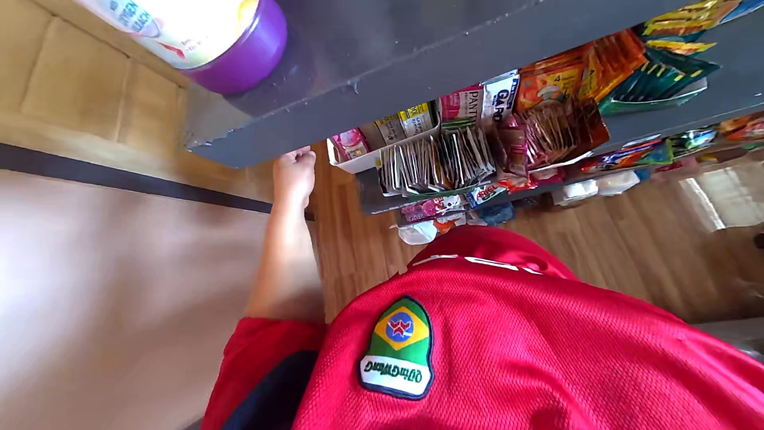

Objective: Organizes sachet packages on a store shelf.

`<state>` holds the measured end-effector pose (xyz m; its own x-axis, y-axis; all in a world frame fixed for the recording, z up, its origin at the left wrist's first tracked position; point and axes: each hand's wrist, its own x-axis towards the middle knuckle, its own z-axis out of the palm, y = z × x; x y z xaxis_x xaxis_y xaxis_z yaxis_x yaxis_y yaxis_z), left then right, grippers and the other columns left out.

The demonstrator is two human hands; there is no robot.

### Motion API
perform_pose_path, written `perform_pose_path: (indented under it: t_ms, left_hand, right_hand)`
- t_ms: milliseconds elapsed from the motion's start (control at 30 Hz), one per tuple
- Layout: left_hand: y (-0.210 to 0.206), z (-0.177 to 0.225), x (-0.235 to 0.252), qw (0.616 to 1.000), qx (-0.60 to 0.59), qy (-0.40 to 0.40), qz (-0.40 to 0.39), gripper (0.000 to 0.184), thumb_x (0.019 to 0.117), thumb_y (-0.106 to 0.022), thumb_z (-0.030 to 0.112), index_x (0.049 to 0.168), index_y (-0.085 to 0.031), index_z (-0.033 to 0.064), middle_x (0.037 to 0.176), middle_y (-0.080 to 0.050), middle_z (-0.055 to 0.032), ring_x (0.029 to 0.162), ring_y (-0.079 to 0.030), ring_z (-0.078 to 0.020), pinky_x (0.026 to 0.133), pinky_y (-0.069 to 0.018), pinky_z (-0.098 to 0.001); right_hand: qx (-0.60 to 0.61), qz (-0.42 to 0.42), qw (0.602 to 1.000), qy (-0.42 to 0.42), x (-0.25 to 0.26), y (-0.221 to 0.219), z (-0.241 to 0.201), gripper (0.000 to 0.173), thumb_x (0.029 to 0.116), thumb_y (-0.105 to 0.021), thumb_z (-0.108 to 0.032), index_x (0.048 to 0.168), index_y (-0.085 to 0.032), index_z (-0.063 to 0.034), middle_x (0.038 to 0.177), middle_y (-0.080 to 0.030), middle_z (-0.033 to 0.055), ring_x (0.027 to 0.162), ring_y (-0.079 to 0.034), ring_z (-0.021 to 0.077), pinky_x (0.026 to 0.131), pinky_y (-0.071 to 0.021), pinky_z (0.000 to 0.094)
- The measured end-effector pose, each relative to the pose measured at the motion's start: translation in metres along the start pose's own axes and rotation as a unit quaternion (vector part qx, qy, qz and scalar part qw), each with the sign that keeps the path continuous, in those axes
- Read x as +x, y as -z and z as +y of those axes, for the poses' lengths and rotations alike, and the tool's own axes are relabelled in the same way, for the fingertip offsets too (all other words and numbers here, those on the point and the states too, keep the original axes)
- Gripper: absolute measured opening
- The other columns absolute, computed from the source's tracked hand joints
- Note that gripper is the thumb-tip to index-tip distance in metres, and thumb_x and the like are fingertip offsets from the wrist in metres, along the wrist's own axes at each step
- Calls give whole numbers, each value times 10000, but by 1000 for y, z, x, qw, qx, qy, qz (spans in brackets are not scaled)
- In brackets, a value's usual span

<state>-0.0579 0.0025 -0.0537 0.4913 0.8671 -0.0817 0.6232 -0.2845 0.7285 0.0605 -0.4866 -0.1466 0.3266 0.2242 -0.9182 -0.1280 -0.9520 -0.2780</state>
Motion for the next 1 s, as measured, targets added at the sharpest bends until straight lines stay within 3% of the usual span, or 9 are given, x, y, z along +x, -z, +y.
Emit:
perform_pose_path:
  t_ms: [133,200,267,400,533,633,767,933,1000]
  left_hand:
    - [-21,13,4,996,78,-14,-36,374,1052,-513,160,1377,-566,-18,1361,-590,-231,1229,-599,-334,1019,-487,-524]
    - [-30,33,-8,987,132,-28,-91,324,1060,-500,193,1281,-635,-2,1205,-668,-206,1057,-669,-312,929,-530,-514]
    - [-38,42,-19,967,170,19,-191,365,1085,-470,260,1310,-626,19,1175,-687,-196,1008,-690,-314,896,-544,-515]
    - [-66,31,-36,957,95,89,-260,530,1095,-445,412,1379,-542,-25,1363,-565,-266,1148,-632,-385,937,-532,-555]
    - [-81,37,-48,957,17,79,-279,572,1091,-452,410,1461,-473,-25,1480,-489,-236,1264,-570,-358,1000,-496,-538]
    - [-81,39,-44,948,28,81,-306,612,1090,-438,430,1514,-404,-11,1534,-431,-234,1329,-522,-365,1030,-476,-550]
    - [-63,40,-35,948,58,76,-304,576,1092,-440,419,1479,-465,-6,1508,-469,-238,1324,-529,-385,1047,-458,-569]
    - [-25,49,-3,981,31,18,-189,424,1107,-433,263,1439,-502,10,1330,-613,-176,1105,-654,-235,944,-532,-410]
    - [-19,53,13,990,89,-7,-110,374,1077,-500,179,1388,-544,-24,1334,-607,-187,1155,-626,-226,988,-507,-401]
  right_hand:
    - [-20,19,999,-40,-74,11,-48,371,1070,-365,43,1401,-467,174,1475,-475,336,1408,-455,376,1166,-320,387]
    - [-101,1,991,-92,-90,12,-53,469,1126,-303,-101,1585,-305,-2,1644,-311,187,1523,-291,319,1239,-211,426]
    - [-80,307,911,263,72,-34,101,359,1056,-497,-137,1154,-658,168,997,-680,382,929,-677,539,863,-516,642]
    - [19,128,991,18,172,-5,133,384,1054,-553,-183,1384,-587,10,1328,-628,275,1293,-560,455,1097,-386,645]
    - [7,101,994,27,170,-15,131,392,1057,-545,-199,1379,-587,20,1343,-617,276,1297,-557,451,1102,-389,633]
    - [-59,174,964,194,178,-41,156,386,1039,-531,-207,1212,-661,112,1087,-691,340,1028,-676,504,899,-516,643]
    - [-31,7,999,6,87,-14,72,403,1093,-441,-113,1440,-496,83,1482,-501,288,1422,-444,408,1189,-293,514]
    - [-45,103,987,117,183,-32,163,408,1047,-521,-234,1300,-632,65,1179,-678,309,1125,-650,470,976,-489,627]
    - [-47,80,992,85,183,-26,157,421,1070,-501,-236,1370,-587,47,1272,-642,301,1215,-605,461,1048,-441,607]
